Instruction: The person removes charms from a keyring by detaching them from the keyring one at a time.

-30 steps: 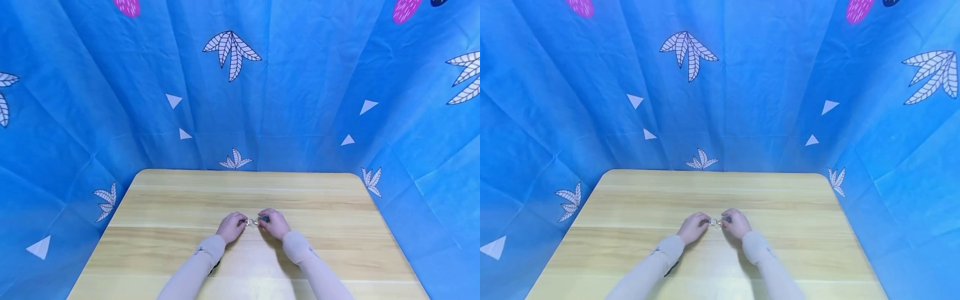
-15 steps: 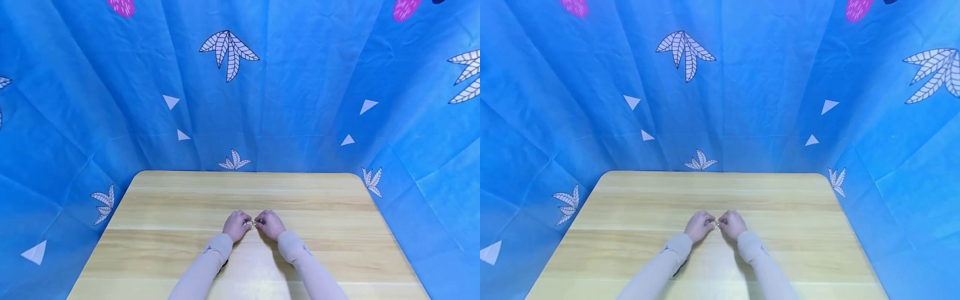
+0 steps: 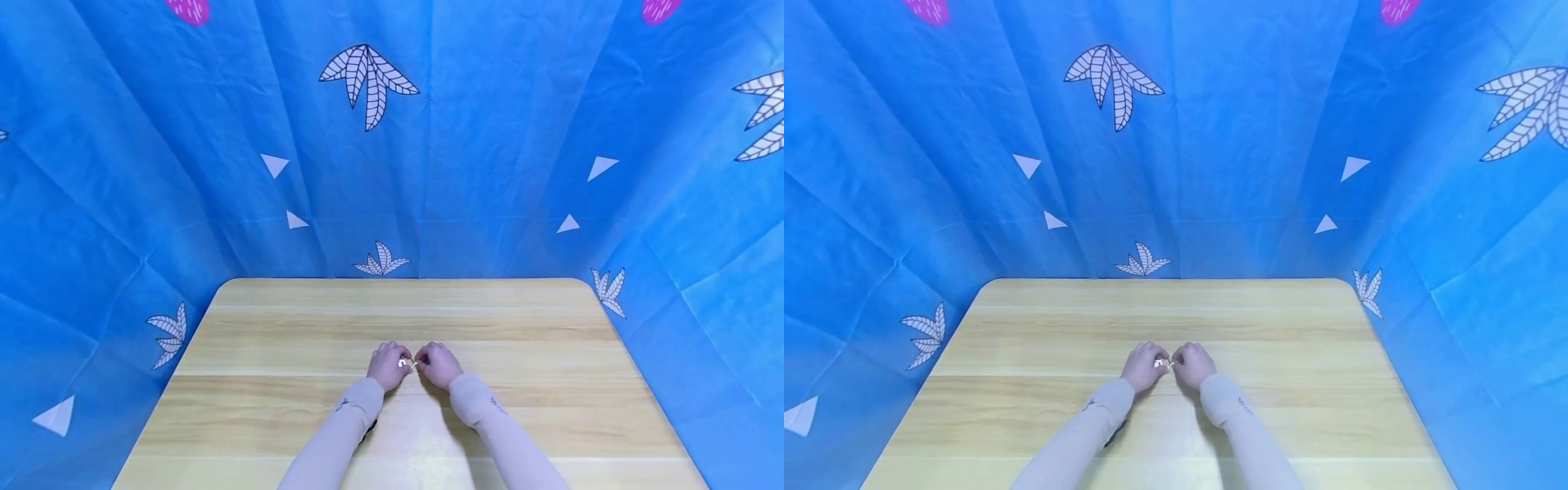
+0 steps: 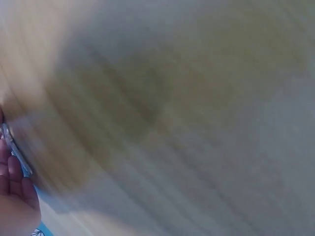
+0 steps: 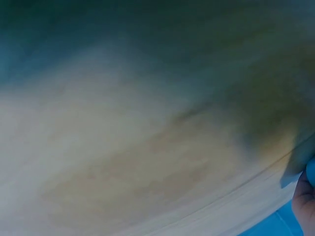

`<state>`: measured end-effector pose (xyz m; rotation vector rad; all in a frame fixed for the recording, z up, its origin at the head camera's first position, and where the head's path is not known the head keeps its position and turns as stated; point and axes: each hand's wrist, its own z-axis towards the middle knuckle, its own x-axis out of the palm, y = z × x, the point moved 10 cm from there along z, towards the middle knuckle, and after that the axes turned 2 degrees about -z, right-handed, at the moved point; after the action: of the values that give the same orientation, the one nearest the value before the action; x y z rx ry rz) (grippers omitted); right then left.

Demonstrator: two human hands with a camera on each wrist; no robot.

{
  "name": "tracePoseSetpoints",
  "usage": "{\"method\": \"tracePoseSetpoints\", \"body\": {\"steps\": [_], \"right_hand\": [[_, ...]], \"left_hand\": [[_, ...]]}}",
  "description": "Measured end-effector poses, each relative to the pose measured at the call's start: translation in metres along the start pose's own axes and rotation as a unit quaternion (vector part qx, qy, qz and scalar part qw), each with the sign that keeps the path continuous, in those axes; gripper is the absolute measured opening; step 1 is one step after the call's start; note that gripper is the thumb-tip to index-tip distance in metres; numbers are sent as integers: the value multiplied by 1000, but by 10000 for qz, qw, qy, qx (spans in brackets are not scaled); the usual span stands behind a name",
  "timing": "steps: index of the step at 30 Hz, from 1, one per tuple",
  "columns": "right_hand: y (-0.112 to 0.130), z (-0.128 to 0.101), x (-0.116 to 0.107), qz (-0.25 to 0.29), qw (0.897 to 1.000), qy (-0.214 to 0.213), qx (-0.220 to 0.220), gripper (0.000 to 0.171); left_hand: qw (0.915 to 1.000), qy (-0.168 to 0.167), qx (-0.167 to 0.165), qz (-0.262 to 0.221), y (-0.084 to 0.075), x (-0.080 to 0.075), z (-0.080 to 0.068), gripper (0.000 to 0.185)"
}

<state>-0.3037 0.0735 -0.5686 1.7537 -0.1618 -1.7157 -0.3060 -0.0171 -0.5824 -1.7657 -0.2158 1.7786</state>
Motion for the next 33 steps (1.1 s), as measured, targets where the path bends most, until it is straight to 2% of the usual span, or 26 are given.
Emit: {"method": "tracePoseSetpoints", "body": {"steps": [4, 8, 11, 16, 23, 26, 29, 33], "right_hand": [[0, 0, 1, 62, 9999, 65, 50, 6], [5, -1, 3, 94, 9997, 178, -149, 9], [7, -1, 4, 108, 9993, 241, -266, 10], [7, -2, 5, -35, 9991, 311, -274, 3], [6, -4, 3, 105, 9988, 291, -386, 9], [4, -6, 6, 32, 9987, 392, -315, 7], [2, -7, 10, -43, 9985, 478, -270, 7], [3, -7, 9, 143, 9984, 526, -161, 8]], "left_hand": [[9999, 28, -109, -67, 1, 1, 2, 22], [9996, 59, -142, -219, 0, -1, 3, 20], [9994, 87, -81, -312, -2, -1, 3, 16], [9987, 115, -146, -484, 2, 2, 2, 5], [9904, -6, -517, -1283, 7, -1, 0, 7], [9877, 16, -604, -1439, 8, 0, -1, 8], [9869, 2, -592, -1498, 11, 1, -1, 8], [9857, -32, -486, -1612, 12, -2, -2, 8]]}}
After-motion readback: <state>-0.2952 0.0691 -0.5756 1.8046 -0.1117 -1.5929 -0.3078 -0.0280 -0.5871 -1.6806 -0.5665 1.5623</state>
